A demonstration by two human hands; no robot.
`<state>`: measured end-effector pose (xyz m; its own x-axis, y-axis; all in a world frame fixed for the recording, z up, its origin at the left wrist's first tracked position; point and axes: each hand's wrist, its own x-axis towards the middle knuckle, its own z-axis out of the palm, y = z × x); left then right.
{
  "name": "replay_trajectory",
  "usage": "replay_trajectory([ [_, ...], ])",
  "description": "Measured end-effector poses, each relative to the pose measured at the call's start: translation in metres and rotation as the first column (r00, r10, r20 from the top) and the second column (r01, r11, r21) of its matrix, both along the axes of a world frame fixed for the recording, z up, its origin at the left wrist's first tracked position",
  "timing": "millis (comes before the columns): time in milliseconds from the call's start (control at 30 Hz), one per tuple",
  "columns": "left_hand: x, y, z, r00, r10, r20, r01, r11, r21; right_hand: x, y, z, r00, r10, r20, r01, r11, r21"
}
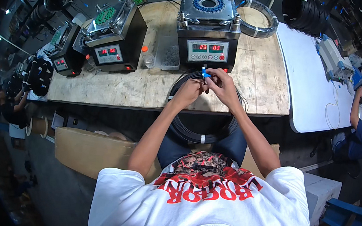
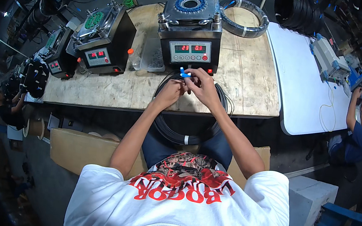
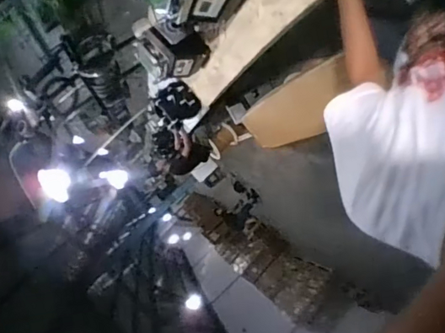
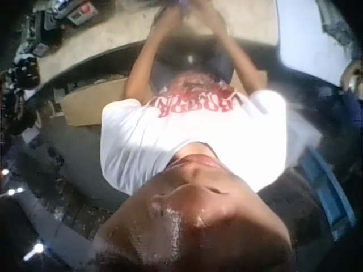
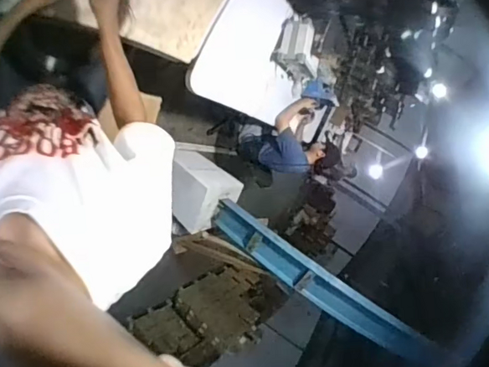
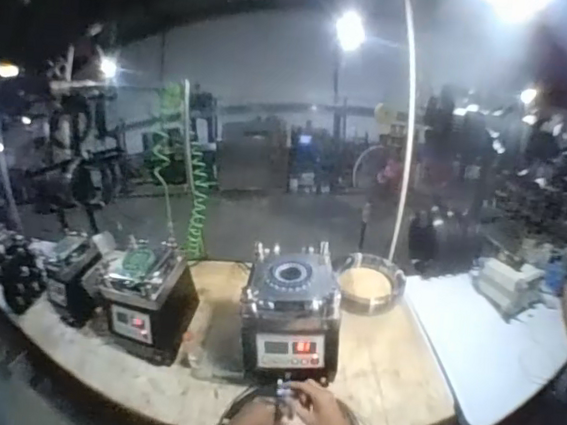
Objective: The person opens a machine, sprays and wipes the interior, and pours liquid onto the surface before securing a metal plate inside. They then attach fiber optic connectors from a cable coil to the machine, tighten the assembly with knobs, and hang the finished coil on a rack.
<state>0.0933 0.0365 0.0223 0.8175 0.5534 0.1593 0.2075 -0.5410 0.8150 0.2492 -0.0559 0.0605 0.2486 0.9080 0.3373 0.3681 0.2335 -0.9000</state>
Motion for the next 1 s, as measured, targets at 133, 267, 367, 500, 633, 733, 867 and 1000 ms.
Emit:
replay_trajectory([
  [133,0.002,-0.002,0.009,0.998,0.036,-0.053,-0.035,0.999,0.020,0.002,0.001,0.002,0.998,0.048,-0.049,-0.050,0.998,-0.048],
  [267,0.007,-0.008,0.025,1.000,0.020,0.012,-0.019,0.998,-0.054,0.004,0.001,-0.006,0.894,0.143,-0.424,-0.168,0.986,-0.022],
  [367,0.003,-0.008,0.030,0.976,0.042,-0.214,-0.058,0.996,-0.073,0.008,0.001,-0.008,0.880,0.151,-0.451,-0.216,0.972,-0.096],
  [500,-0.008,-0.007,0.028,0.939,0.149,0.310,-0.031,0.934,-0.356,0.018,-0.003,0.002,0.965,0.161,-0.207,-0.194,0.969,-0.153],
  [633,-0.001,-0.018,0.066,0.862,0.197,0.467,-0.024,0.936,-0.351,0.021,-0.003,-0.003,0.974,0.186,-0.131,-0.191,0.981,-0.026],
  [733,0.001,-0.015,0.066,0.881,0.230,0.412,-0.104,0.946,-0.307,0.024,-0.002,-0.004,0.906,0.293,-0.306,-0.356,0.917,-0.178],
  [867,0.001,-0.014,0.060,0.873,0.234,0.428,-0.054,0.919,-0.390,0.017,-0.006,0.000,0.907,0.269,-0.323,-0.321,0.940,-0.117],
  [1000,0.002,0.000,0.048,0.902,0.175,0.393,0.059,0.854,-0.517,0.022,-0.007,-0.002,0.880,0.297,-0.370,-0.371,0.917,-0.146],
])
